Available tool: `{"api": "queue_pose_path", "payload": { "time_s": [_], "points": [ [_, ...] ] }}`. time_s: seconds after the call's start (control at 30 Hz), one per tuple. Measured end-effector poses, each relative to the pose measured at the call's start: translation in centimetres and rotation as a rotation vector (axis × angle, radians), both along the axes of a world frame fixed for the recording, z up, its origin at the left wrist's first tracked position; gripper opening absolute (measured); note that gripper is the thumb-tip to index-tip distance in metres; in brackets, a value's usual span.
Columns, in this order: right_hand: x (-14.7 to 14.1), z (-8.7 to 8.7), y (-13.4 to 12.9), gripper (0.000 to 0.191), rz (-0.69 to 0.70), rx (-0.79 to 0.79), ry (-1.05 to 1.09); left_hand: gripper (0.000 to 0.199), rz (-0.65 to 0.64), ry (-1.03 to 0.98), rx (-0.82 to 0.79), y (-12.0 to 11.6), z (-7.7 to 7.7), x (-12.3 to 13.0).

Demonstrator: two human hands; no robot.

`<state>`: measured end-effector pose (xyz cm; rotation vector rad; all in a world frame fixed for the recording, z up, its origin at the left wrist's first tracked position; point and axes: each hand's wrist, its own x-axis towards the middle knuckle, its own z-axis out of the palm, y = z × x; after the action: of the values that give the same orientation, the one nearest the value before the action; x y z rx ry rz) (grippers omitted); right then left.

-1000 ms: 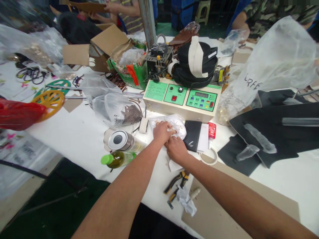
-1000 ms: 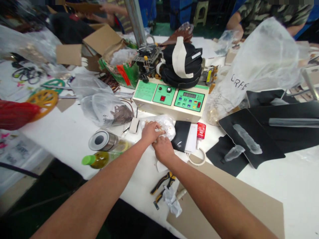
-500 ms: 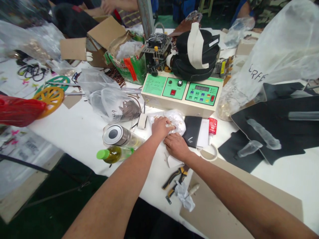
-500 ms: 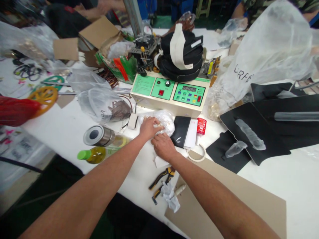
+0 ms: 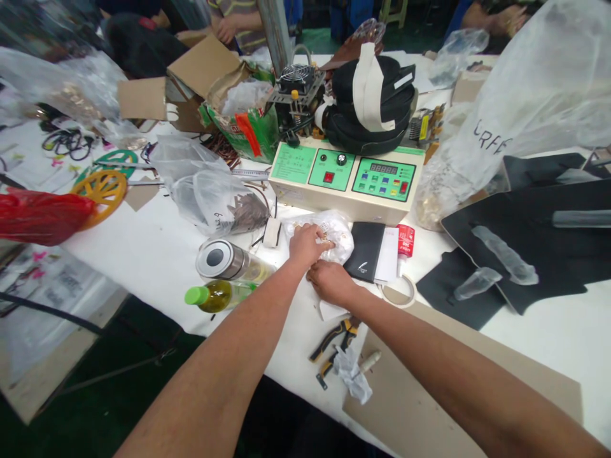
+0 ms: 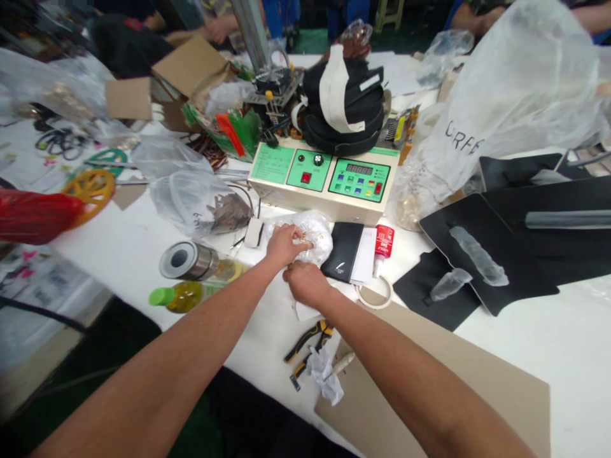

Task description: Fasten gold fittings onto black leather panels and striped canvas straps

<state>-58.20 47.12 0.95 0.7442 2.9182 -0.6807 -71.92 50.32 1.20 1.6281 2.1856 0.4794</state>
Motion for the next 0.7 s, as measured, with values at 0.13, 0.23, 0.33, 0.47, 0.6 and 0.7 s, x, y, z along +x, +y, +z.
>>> {"api": "queue_pose_path", "payload": {
  "time_s": [0.13, 0.23, 0.33, 0.47, 0.6, 0.7],
  "points": [
    [0.9, 0.2, -1.5, 0.024, 0.022, 0.012, 0.019, 0.034, 0.008, 0.0, -0.007, 0.1, 0.1, 0.0],
    [2.1, 0.7, -2.6, 0.028, -0.043, 0.031, 0.014, 0.035, 0.011, 0.001, -0.007, 0.2, 0.2, -0.1],
    [3.9, 1.3, -2.9, 0.038, -0.153, 0.072, 0.003, 0.035, 0.012, -0.003, -0.002, 0.2, 0.1, -0.2],
    [5.0, 1.1, -1.3, 0.031, -0.21, 0.116, -0.052, 0.037, 0.02, -0.011, 0.012, 0.1, 0.0, -0.1],
    [4.2, 0.2, 0.5, 0.022, -0.129, 0.094, -0.099, 0.037, 0.021, -0.005, 0.014, 0.0, -0.2, -0.1],
    [3.9, 0.0, 0.4, 0.023, -0.126, 0.068, -0.09, 0.037, 0.012, -0.001, 0.02, 0.0, -0.4, -0.2]
  ]
}}
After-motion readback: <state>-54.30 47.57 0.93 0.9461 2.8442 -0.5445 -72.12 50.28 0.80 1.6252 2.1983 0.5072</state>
